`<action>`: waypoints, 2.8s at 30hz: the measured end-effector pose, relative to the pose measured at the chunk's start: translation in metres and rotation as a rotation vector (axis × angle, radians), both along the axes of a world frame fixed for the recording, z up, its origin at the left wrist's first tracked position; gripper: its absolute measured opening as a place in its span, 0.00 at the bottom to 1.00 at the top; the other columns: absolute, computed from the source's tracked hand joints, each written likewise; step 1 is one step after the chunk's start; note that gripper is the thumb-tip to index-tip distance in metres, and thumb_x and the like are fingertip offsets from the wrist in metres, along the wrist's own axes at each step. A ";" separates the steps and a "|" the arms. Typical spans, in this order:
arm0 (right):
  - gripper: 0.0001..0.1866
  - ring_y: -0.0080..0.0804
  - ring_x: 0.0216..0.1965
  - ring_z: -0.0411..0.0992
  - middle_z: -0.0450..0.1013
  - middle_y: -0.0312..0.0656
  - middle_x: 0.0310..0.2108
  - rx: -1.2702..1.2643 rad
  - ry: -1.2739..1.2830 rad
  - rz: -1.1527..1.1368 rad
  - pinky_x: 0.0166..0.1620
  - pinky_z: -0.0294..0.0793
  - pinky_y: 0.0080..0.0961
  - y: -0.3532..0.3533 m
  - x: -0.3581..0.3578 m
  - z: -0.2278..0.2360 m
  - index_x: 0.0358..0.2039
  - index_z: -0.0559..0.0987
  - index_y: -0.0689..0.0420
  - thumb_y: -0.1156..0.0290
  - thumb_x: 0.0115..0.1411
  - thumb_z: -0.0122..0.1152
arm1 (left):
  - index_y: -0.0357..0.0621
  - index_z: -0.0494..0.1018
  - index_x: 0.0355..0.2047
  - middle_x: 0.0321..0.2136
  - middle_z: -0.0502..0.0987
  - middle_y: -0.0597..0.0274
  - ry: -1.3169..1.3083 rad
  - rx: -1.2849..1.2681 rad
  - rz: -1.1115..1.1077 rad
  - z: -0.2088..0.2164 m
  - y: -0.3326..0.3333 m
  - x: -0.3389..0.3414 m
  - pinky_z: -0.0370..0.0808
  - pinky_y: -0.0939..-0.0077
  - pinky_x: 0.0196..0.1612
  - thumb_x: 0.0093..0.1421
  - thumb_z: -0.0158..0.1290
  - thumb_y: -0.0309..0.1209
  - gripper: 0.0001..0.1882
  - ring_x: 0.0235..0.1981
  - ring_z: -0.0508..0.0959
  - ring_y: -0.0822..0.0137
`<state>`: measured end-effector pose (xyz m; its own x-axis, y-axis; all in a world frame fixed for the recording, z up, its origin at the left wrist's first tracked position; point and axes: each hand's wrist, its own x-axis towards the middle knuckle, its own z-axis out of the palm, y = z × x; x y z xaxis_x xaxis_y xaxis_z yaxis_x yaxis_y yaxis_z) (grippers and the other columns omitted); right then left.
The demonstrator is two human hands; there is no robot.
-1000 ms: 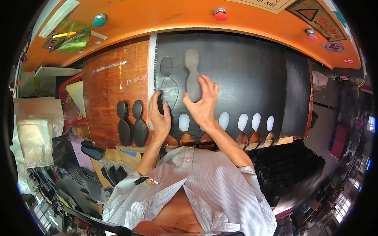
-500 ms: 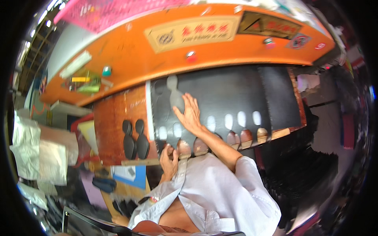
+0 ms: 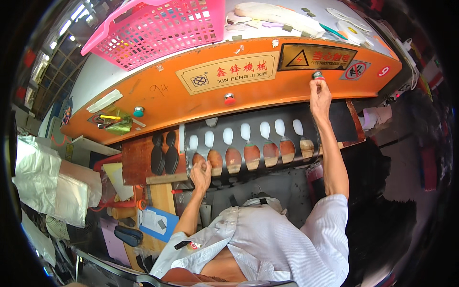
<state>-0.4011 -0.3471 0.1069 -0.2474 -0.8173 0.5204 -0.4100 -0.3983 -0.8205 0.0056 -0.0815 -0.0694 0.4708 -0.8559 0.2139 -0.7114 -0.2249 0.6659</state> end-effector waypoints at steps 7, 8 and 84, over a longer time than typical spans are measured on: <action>0.15 0.50 0.45 0.75 0.79 0.51 0.39 0.108 0.447 -0.276 0.51 0.73 0.43 0.068 -0.037 -0.075 0.44 0.81 0.65 0.63 0.67 0.63 | 0.38 0.73 0.24 0.20 0.76 0.50 -0.029 -0.116 0.010 0.019 -0.042 0.002 0.72 0.48 0.32 0.65 0.60 0.37 0.17 0.26 0.78 0.44; 0.18 0.50 0.47 0.75 0.80 0.52 0.41 0.175 0.483 -0.327 0.53 0.73 0.45 0.076 -0.046 -0.086 0.45 0.81 0.66 0.61 0.67 0.64 | 0.39 0.72 0.23 0.20 0.75 0.51 -0.034 -0.058 0.031 0.020 -0.041 0.001 0.72 0.48 0.32 0.65 0.60 0.37 0.17 0.26 0.78 0.44; 0.18 0.33 0.40 0.76 0.79 0.50 0.41 -0.368 0.114 -0.119 0.48 0.76 0.29 0.062 -0.057 -0.070 0.43 0.80 0.68 0.62 0.75 0.58 | 0.40 0.79 0.30 0.25 0.80 0.48 -0.071 -0.216 -0.042 -0.024 0.076 -0.101 0.79 0.50 0.52 0.61 0.62 0.45 0.18 0.33 0.82 0.45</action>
<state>-0.4583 -0.2847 0.0371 -0.2533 -0.5406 0.8022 -0.5510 -0.6010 -0.5790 -0.0953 -0.0060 -0.0931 0.4135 -0.8051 0.4253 -0.7636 -0.0521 0.6436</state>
